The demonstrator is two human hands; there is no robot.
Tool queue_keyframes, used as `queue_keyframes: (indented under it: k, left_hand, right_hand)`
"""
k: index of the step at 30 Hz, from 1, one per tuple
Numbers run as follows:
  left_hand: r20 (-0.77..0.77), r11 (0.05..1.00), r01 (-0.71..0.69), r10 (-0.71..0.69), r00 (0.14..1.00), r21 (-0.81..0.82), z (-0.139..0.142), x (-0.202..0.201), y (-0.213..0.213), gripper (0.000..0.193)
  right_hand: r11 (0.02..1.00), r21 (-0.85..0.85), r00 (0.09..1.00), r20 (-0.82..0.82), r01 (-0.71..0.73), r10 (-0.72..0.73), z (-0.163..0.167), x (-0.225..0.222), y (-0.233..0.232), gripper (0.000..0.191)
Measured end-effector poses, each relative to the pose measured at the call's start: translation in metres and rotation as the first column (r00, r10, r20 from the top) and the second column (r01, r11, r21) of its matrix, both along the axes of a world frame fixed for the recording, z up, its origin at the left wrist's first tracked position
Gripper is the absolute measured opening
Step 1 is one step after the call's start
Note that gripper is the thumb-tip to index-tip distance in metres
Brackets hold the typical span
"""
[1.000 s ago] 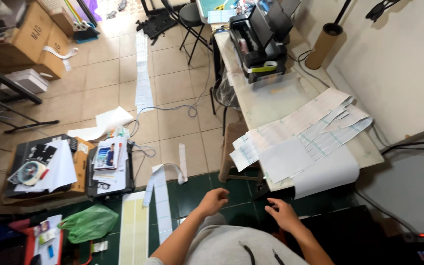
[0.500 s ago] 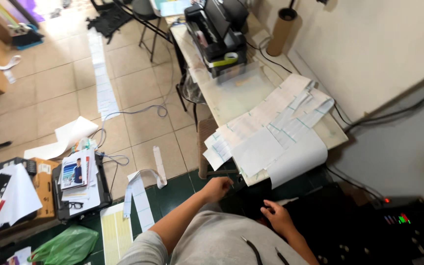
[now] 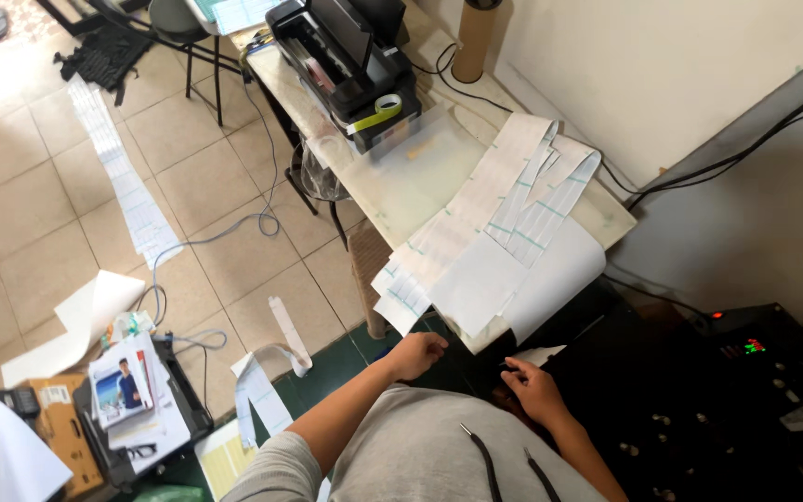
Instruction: The person places sheets of transfer paper on the lower platen of a heat press, pulls the upper platen down to press them, and lifts the handle back up. They then peel the pressed paper, move it aside, and handle printed tote bags and additional paper sheets on the work table.
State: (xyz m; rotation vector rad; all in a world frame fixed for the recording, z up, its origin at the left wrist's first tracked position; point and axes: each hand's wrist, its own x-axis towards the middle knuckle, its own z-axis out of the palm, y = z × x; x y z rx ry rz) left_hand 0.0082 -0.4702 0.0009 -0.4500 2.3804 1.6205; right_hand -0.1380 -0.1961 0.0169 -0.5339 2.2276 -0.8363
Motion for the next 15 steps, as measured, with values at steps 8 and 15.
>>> queue_keyframes:
  k: [8, 15]
  left_hand:
    - [-0.051, 0.998, 0.035, -0.032, 0.998, 0.06, -0.007, -0.02, -0.049, 0.034]
    - [0.012, 0.991, 0.106, -0.107, 0.994, 0.079, -0.012, -0.025, -0.077, 0.028]
  right_hand:
    - [0.997, -0.039, 0.998, 0.017, 0.062, -0.062, -0.001, 0.022, -0.058, 0.046]
    - [0.992, -0.024, 0.993, 0.012, 0.12, -0.12, -0.002, 0.035, -0.086, 0.043]
